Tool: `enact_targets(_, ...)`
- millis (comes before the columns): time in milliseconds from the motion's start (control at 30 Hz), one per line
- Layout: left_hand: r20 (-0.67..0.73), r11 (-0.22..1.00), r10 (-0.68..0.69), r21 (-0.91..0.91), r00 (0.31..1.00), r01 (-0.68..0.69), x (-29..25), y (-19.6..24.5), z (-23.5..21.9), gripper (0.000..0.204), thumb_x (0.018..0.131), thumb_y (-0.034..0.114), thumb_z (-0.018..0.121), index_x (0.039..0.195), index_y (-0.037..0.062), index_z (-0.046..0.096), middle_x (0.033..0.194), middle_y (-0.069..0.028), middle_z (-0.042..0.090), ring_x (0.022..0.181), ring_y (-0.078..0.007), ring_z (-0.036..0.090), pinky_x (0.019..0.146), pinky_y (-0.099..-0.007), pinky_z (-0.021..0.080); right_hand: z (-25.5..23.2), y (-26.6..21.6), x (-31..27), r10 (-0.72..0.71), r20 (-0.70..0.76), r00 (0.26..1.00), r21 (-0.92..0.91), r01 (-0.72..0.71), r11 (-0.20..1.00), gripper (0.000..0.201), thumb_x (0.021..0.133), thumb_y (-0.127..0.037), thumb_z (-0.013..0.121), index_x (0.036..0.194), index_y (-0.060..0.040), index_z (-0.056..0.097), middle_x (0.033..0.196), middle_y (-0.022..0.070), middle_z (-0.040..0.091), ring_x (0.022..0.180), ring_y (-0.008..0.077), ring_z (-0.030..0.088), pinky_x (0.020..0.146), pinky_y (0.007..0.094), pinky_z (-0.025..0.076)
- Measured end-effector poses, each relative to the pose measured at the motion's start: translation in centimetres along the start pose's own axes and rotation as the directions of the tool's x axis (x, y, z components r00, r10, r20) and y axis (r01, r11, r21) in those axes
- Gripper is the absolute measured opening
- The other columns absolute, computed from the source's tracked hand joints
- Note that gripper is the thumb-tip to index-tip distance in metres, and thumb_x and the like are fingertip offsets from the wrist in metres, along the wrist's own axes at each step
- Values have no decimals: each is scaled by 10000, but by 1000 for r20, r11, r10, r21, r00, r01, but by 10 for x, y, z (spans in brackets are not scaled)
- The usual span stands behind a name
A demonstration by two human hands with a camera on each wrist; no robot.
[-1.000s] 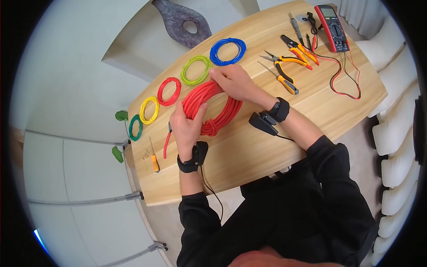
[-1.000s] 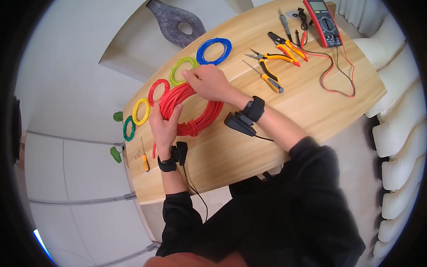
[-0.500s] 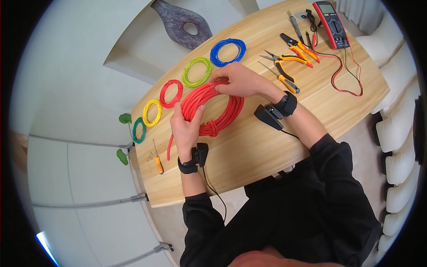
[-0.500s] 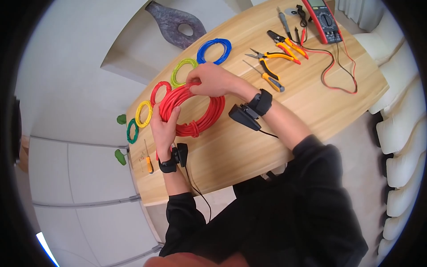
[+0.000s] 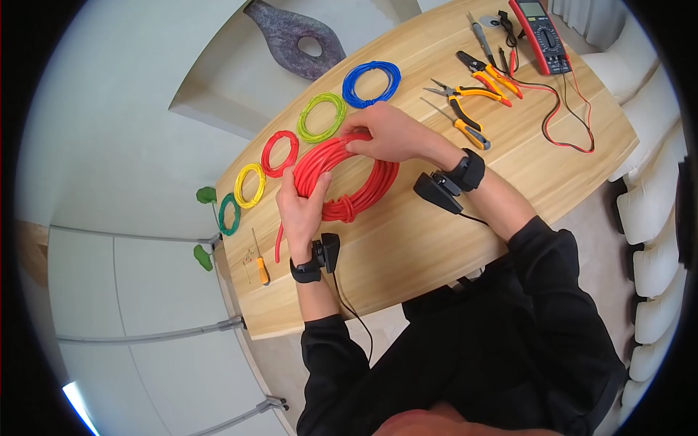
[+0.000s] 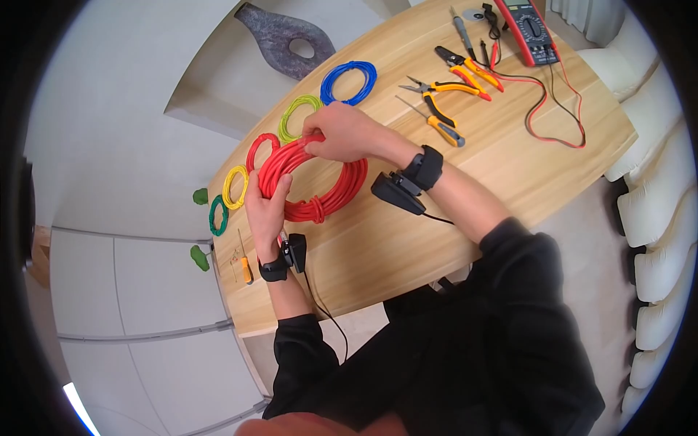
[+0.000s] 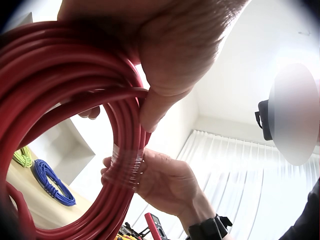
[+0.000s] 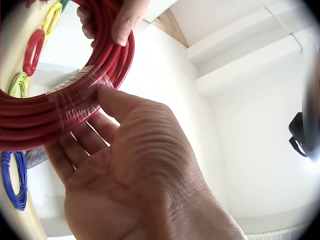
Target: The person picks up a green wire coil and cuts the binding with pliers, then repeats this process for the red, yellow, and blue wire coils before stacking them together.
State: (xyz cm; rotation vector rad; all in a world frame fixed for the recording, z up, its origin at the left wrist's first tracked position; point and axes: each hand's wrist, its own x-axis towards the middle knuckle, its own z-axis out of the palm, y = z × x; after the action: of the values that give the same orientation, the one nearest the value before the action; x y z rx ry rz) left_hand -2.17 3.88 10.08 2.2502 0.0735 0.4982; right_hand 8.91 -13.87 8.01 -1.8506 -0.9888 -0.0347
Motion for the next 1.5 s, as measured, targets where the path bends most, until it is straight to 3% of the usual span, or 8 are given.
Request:
enact_targets(333, -3, 1000, 5, -2, 1000, -5, 1, -2, -1, 277, 741, 139, 693, 907, -19, 537, 771, -110, 627, 677, -143, 573, 643, -269, 452, -1, -8, -3, -10, -31, 999, -113, 7, 994, 189, 713, -198, 632, 827, -48, 616, 655, 107, 593, 620, 268, 574, 571, 344, 443)
enact_targets(633, -2, 1000, -15, -20, 1000, 15, 0, 3, -1, 292, 721, 155, 714, 883, -14, 541, 765, -99, 617, 666, -132, 567, 629, -266, 455, -2, -15, -5, -24, -47, 999, -173, 16, 985, 217, 695, -241, 651, 715, -42, 568, 617, 105, 569, 597, 273, 560, 550, 356, 431)
enact_targets(967, 22, 999, 2, -46, 1000, -1, 0, 4, -3, 304, 710, 137, 719, 905, -12, 539, 775, -101, 622, 663, -136, 582, 622, -269, 466, -3, -17, -6, -4, -32, 999, -206, -3, 979, 258, 672, -265, 657, 700, -31, 553, 612, 118, 560, 593, 275, 555, 549, 346, 433)
enact_targets(1067, 54, 997, 5, -71, 999, -2, -1, 3, -5, 302, 708, 121, 716, 912, -10, 536, 788, -101, 623, 680, -144, 590, 641, -270, 467, -7, -9, -5, -108, -22, 994, -64, 107, 992, 198, 695, -194, 623, 723, -10, 556, 609, 112, 558, 568, 220, 553, 547, 309, 435)
enact_targets(1133, 97, 996, 54, -74, 994, -47, 1, -2, -7, 312, 704, 107, 716, 922, -12, 529, 800, -104, 624, 714, -148, 597, 663, -269, 468, -12, -9, -4, -9, 107, 994, 172, -9, 985, 132, 720, -115, 572, 760, 11, 566, 625, 87, 570, 576, 142, 546, 552, 267, 434)
enact_targets(1233, 140, 992, 18, -122, 990, -1, 0, 1, -9, 314, 698, 86, 715, 924, -10, 521, 818, -104, 624, 746, -145, 598, 681, -268, 469, -16, -11, -5, 41, 185, 982, 295, -96, 951, 213, 714, -179, 567, 780, 18, 613, 697, 114, 609, 646, 174, 576, 599, 278, 453)
enact_targets(1333, 197, 992, 27, -125, 980, -2, 0, 0, -12, 317, 708, 56, 702, 948, -9, 504, 840, -103, 623, 768, -138, 600, 699, -266, 477, -15, -9, -4, 7, 278, 961, 365, -112, 924, 158, 756, -85, 532, 842, 36, 587, 695, 63, 614, 638, 94, 559, 581, 233, 448)
enact_targets(1500, 257, 964, -7, -257, 966, 75, 1, -3, -17, 346, 730, 21, 674, 1007, -13, 471, 911, -97, 613, 830, -141, 599, 738, -262, 481, -8, -6, -3, 23, 293, 956, 378, -138, 915, 183, 749, -94, 553, 859, 43, 601, 714, 75, 626, 646, 97, 569, 608, 233, 460)
